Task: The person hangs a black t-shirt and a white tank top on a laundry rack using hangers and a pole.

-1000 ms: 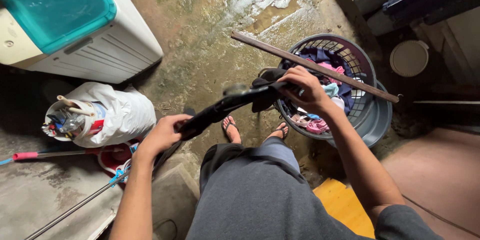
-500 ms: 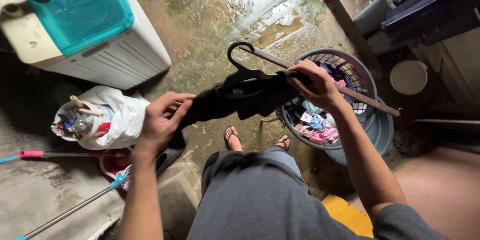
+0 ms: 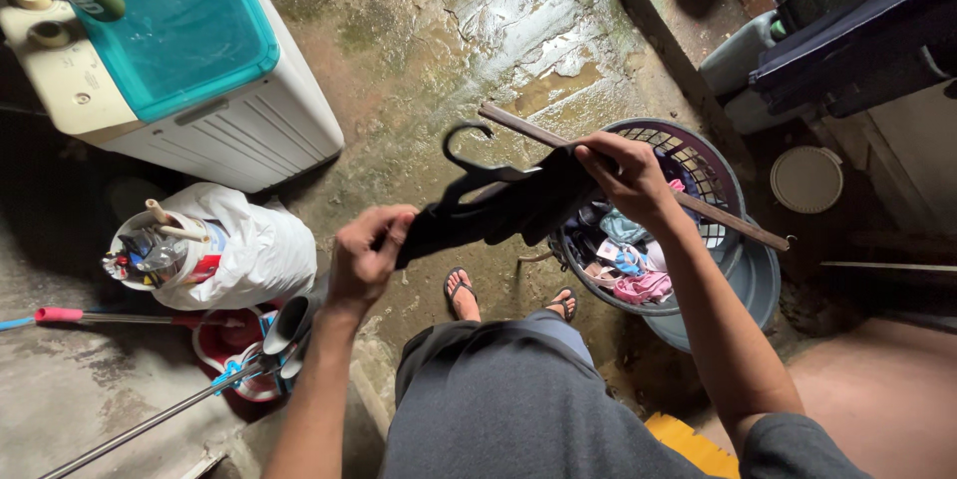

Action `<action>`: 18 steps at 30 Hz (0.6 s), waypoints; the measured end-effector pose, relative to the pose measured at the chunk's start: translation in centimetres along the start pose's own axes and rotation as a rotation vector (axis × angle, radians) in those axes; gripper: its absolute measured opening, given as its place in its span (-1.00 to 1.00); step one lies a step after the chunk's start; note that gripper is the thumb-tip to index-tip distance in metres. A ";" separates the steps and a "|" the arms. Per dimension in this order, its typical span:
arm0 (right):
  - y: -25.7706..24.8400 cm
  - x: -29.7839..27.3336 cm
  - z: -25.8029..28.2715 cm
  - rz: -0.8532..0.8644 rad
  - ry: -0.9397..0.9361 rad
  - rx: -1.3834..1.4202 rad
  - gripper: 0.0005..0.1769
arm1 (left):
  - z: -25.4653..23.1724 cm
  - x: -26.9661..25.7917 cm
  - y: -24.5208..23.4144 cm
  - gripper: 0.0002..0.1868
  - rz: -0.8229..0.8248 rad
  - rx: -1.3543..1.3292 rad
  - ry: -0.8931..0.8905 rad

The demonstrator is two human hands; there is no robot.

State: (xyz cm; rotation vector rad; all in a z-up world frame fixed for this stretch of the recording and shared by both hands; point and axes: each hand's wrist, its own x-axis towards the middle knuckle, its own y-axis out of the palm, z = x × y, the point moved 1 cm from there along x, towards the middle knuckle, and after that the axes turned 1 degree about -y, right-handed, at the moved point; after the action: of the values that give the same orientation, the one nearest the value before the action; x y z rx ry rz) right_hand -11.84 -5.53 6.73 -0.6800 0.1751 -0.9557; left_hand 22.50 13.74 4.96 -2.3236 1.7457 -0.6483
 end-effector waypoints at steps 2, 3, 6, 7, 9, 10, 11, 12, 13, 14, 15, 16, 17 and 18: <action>-0.2 0.5 0.6 0.002 -0.105 0.026 -0.85 | -0.9 -0.2 0.3 -0.75 0.008 0.031 0.061; -0.1 0.8 0.9 0.003 -0.157 0.039 -0.85 | -1.2 -0.3 0.2 -0.76 0.029 0.045 0.079; 0.5 2.2 2.1 0.125 -0.383 -0.024 -0.83 | -1.9 0.2 0.2 -0.78 0.090 0.155 0.139; 0.7 2.3 2.5 0.160 -0.331 -0.033 -0.83 | -2.0 0.3 0.2 -0.79 0.110 0.203 0.158; 1.1 2.3 3.1 0.231 -0.226 -0.048 -0.79 | -2.0 0.1 -0.1 -0.80 0.046 0.119 0.143; 1.0 2.6 3.2 0.268 -0.222 -0.009 -0.77 | -1.9 0.2 -0.3 -0.81 0.014 0.076 0.138; 0.7 2.9 3.2 0.305 -0.217 0.030 -0.75 | -1.7 0.2 -0.5 -0.81 -0.012 0.069 0.112; 0.6 3.0 3.0 0.344 -0.212 0.072 -0.72 | -1.5 -0.1 -1.0 -0.82 -0.038 0.062 0.083; 0.6 2.8 2.7 0.370 -0.179 0.074 -0.72 | -1.1 -0.3 -1.4 -0.82 -0.063 0.056 0.054; 0.6 2.6 2.2 0.398 -0.148 0.077 -0.71 | -0.7 -0.4 -1.7 -0.83 -0.062 0.057 0.052; 0.6 2.2 1.4 0.427 -0.116 0.081 -0.70 | -0.2 -0.4 -2.1 -0.83 -0.061 0.058 0.051; 0.9 1.9 0.5 0.421 -0.074 0.060 -0.75 | 0.3 -0.5 -2.3 -0.83 -0.060 0.058 0.049; 1.4 1.6 -0.3 0.415 -0.033 0.040 -0.76 | 0.8 -0.7 -2.3 -0.82 -0.065 -0.027 -0.013; 1.7 1.4 -1.1 0.406 0.008 0.019 -0.72 | 1.4 -0.9 -2.2 -0.81 -0.069 -0.111 -0.071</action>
State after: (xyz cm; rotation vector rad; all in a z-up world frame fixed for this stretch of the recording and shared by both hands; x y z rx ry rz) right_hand -10.28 -6.53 5.01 -0.5940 0.2985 -0.5701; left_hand 24.79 15.06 4.33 -2.4584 1.7186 -0.4836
